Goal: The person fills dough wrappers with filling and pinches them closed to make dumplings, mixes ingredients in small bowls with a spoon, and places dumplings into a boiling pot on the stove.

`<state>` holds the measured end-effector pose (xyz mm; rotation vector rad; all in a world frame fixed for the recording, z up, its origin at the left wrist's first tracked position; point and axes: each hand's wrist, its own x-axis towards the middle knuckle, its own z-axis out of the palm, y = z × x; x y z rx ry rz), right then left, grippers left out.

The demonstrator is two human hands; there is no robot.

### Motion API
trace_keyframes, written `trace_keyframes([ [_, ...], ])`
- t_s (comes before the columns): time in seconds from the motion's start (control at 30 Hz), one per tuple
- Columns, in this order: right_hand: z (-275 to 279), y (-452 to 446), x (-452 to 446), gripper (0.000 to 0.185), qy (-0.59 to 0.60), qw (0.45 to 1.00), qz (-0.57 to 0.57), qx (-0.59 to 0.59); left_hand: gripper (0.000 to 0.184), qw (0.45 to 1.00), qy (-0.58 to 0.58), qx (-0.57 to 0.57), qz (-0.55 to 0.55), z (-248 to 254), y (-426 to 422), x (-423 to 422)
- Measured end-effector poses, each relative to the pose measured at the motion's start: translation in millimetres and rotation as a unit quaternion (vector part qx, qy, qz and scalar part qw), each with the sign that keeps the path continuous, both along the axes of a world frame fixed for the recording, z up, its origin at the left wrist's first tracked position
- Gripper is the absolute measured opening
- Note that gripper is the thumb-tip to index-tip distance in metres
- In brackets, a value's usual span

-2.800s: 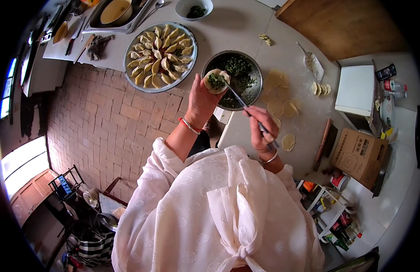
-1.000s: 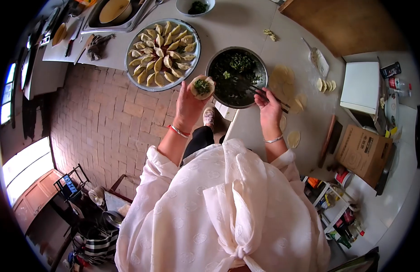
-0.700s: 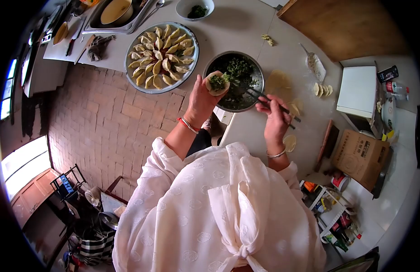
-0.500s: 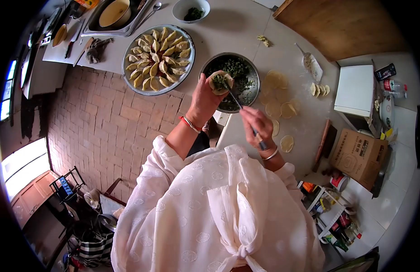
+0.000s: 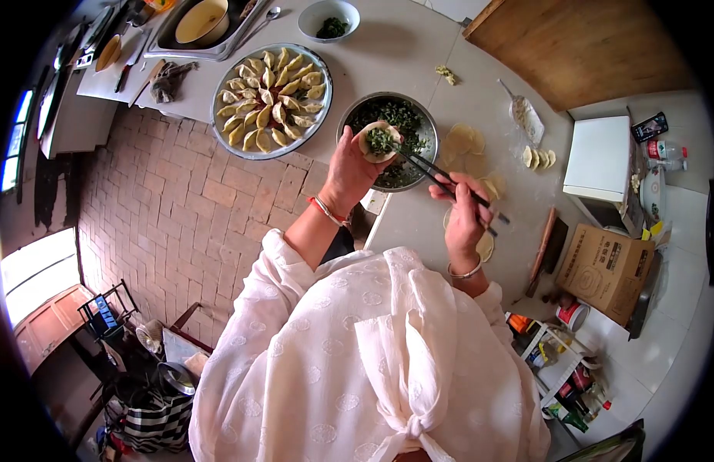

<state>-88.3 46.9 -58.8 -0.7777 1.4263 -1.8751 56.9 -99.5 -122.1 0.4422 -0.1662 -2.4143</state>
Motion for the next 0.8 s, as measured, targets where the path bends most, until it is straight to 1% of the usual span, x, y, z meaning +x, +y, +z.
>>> trace_keyframes([
  [0.03, -5.9, -2.9, -3.1, 0.023, -0.041, 0.999, 0.003, 0.009, 0.062, 1.000, 0.004, 0.001, -0.002, 1.6, 0.9, -0.5],
  [0.13, -21.3, -4.4, -9.2, 0.023, -0.124, 0.991, -0.009, 0.040, 0.062, 1.000, 0.009, 0.001, -0.005, 4.1, 3.0, -1.7],
  [0.23, -19.0, 3.5, -12.9, 0.023, -0.127, 0.992, -0.019, 0.006, 0.062, 1.000, 0.011, -0.004, 0.008, 2.3, 4.3, -1.1],
  [0.33, -8.9, 5.8, -15.2, 0.023, -0.125, 0.991, -0.047, -0.003, 0.062, 1.000, 0.012, 0.003, 0.023, 0.0, 6.0, -1.0],
  [0.47, -15.4, 5.0, -11.7, 0.021, -0.078, 0.996, -0.037, 0.015, 0.061, 1.000, 0.023, -0.011, 0.013, 6.2, 6.8, -4.6],
  [0.5, -11.9, 3.1, -8.1, 0.021, -0.049, 0.998, -0.028, 0.027, 0.061, 1.000, 0.019, -0.014, 0.016, 6.8, 6.6, -5.3],
  [0.6, -8.6, 0.0, -6.5, 0.022, -0.029, 0.999, -0.034, 0.030, 0.060, 1.000, 0.008, -0.015, 0.022, 6.8, 7.6, -7.7],
  [0.73, 1.0, 1.2, -12.2, 0.024, -0.044, 0.998, -0.035, -0.003, 0.060, 1.000, 0.004, -0.013, 0.027, 1.5, 6.1, -5.9],
  [0.8, -0.1, 2.2, -15.4, 0.023, -0.061, 0.998, -0.019, 0.005, 0.060, 1.000, 0.008, -0.012, 0.025, 1.1, 6.1, -4.7],
])
